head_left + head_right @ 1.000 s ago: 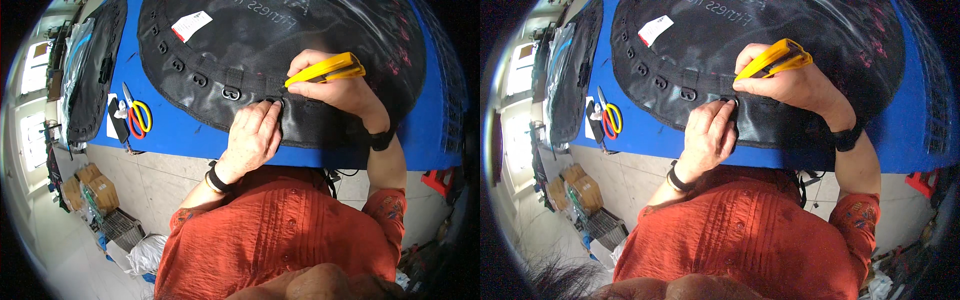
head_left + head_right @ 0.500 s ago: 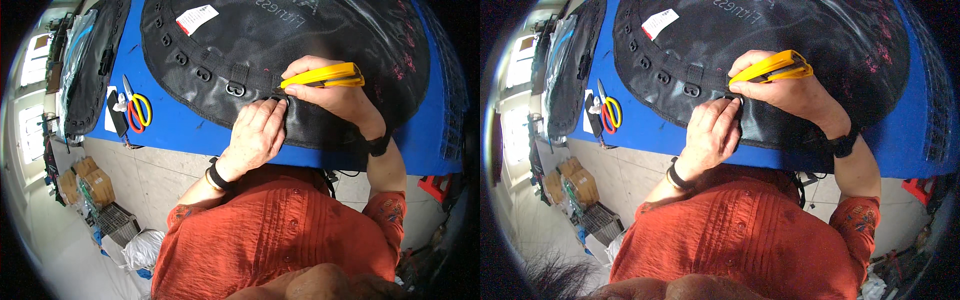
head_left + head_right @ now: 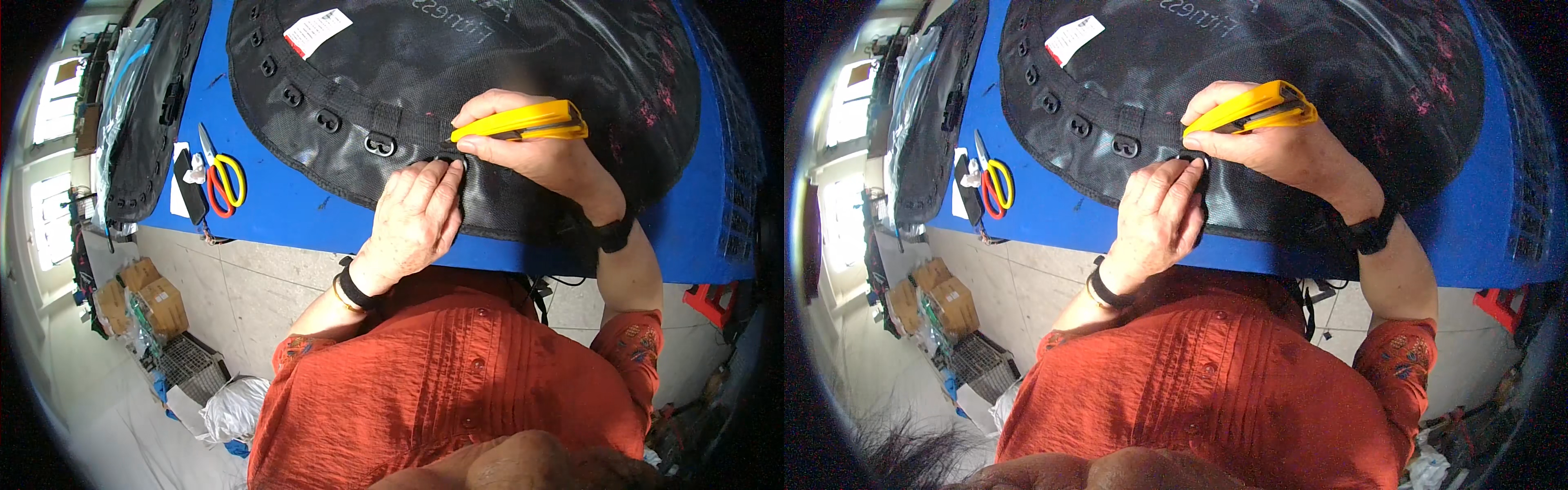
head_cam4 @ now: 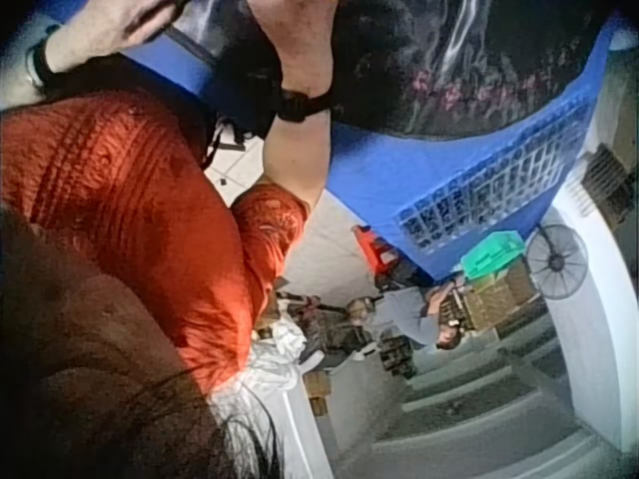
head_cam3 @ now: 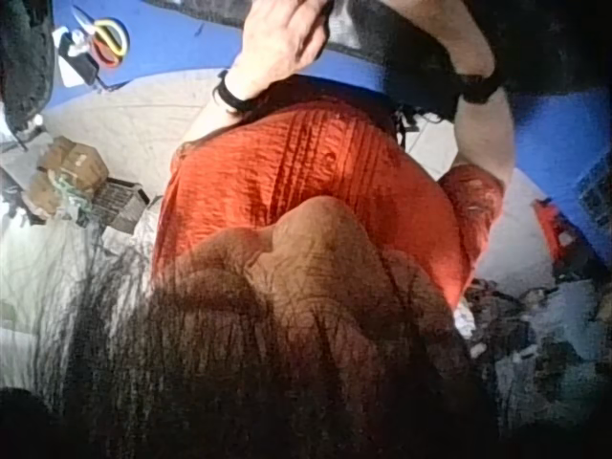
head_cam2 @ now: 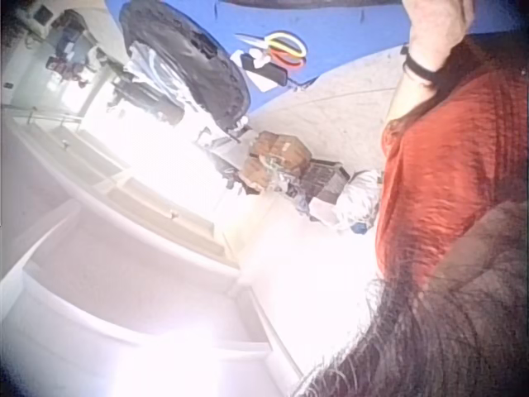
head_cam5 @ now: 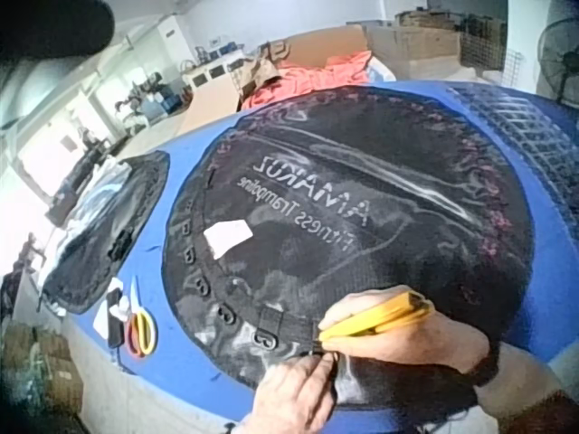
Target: Trimming excess material from the edges of a trampoline mat near the D-rings using a utility knife.
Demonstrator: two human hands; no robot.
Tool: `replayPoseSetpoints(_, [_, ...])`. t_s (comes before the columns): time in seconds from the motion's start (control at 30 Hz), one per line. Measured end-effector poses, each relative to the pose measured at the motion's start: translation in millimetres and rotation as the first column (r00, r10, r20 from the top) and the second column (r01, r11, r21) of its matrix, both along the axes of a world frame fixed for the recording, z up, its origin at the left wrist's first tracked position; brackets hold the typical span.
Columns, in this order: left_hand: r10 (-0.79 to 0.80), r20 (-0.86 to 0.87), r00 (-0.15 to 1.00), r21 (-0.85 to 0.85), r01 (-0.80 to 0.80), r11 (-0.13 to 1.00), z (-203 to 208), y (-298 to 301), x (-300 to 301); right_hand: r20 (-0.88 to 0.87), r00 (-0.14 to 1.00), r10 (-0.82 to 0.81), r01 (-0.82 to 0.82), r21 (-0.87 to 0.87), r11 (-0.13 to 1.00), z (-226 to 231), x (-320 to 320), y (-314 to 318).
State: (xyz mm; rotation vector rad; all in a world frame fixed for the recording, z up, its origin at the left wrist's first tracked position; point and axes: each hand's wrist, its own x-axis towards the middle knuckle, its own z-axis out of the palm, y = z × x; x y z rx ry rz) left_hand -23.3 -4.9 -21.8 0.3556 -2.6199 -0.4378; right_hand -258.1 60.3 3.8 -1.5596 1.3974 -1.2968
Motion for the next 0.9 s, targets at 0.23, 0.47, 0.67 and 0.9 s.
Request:
replayPoseSetpoints(0.23, [0.000, 0.000, 1.000, 0.000, 0.000, 1.000, 0.6, 0.1, 0.0, 0.004, 1.000, 0.008, -0.008, -0.032, 0.999, -4.7, -0.9, -1.0])
replayPoseSetpoints(0.47, [-0.001, -0.005, 1.000, -0.003, 0.001, 1.000, 1.4, 0.1, -0.6, -0.051, 0.999, 0.002, -0.005, -0.060, 0.998, -6.7, -2.6, -0.7])
replayPoseSetpoints(0.67, [-0.005, -0.012, 1.000, -0.002, 0.005, 1.000, 1.2, 0.1, -1.3, -0.013, 1.000, 0.001, -0.001, -0.021, 1.000, -4.6, -0.6, 0.3])
replayPoseSetpoints(0.9, [-0.003, -0.008, 1.000, -0.004, 0.003, 1.000, 1.8, 0.3, -1.0, -0.010, 1.000, 0.023, -0.023, -0.007, 1.000, -3.9, -1.9, 0.3])
